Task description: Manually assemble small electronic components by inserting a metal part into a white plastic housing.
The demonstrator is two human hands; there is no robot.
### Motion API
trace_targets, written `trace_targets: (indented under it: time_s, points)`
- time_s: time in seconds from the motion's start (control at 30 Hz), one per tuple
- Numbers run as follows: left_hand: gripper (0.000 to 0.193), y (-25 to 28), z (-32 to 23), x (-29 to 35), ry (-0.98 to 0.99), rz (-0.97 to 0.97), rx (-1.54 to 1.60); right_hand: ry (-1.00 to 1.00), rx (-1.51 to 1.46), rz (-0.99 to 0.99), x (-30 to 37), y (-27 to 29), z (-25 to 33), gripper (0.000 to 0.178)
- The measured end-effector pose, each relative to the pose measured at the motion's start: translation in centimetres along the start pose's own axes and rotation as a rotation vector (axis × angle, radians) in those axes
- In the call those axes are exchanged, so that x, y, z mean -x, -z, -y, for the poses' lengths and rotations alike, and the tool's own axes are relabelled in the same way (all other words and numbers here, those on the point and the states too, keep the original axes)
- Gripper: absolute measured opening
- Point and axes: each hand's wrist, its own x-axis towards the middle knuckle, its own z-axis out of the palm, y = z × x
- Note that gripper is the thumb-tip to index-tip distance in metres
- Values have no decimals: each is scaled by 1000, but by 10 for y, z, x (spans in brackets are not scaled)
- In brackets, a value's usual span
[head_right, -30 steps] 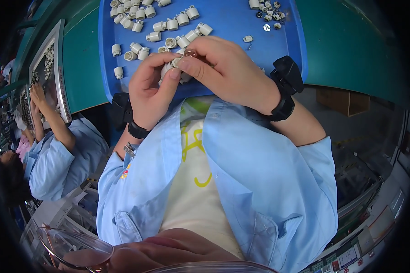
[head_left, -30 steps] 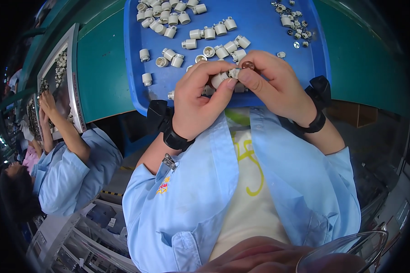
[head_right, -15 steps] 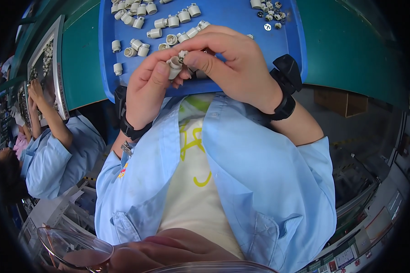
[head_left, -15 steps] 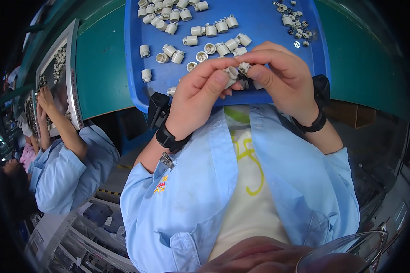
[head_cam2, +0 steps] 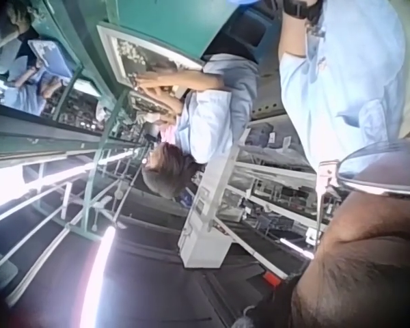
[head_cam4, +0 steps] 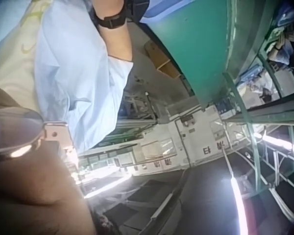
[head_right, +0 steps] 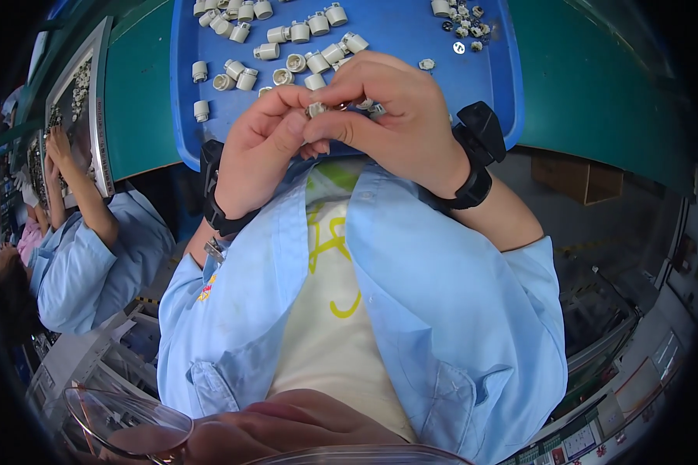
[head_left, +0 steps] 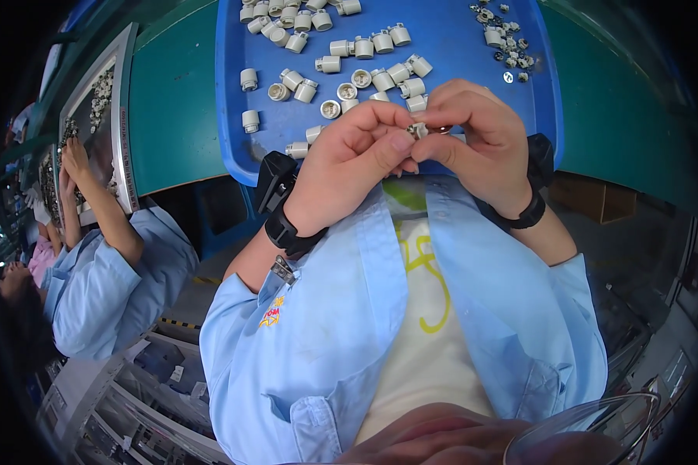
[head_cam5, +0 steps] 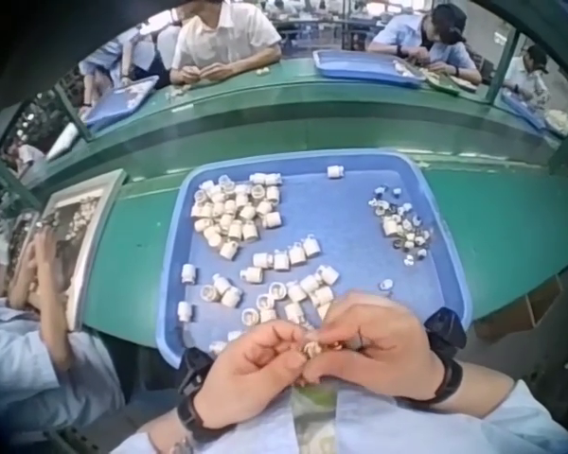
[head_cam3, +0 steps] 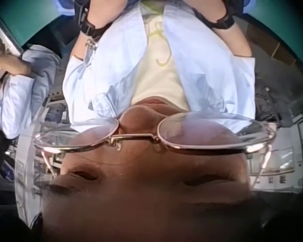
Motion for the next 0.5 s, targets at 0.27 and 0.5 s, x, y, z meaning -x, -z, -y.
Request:
trace_targets:
  time_s: [0.27, 0.5]
  points:
    - [19, -1, -8, 2, 109, -8, 94, 80, 171, 28, -5, 2, 15, 22]
    - [16, -5, -8, 1, 145, -75, 102, 283, 454, -44, 0, 2, 21, 29]
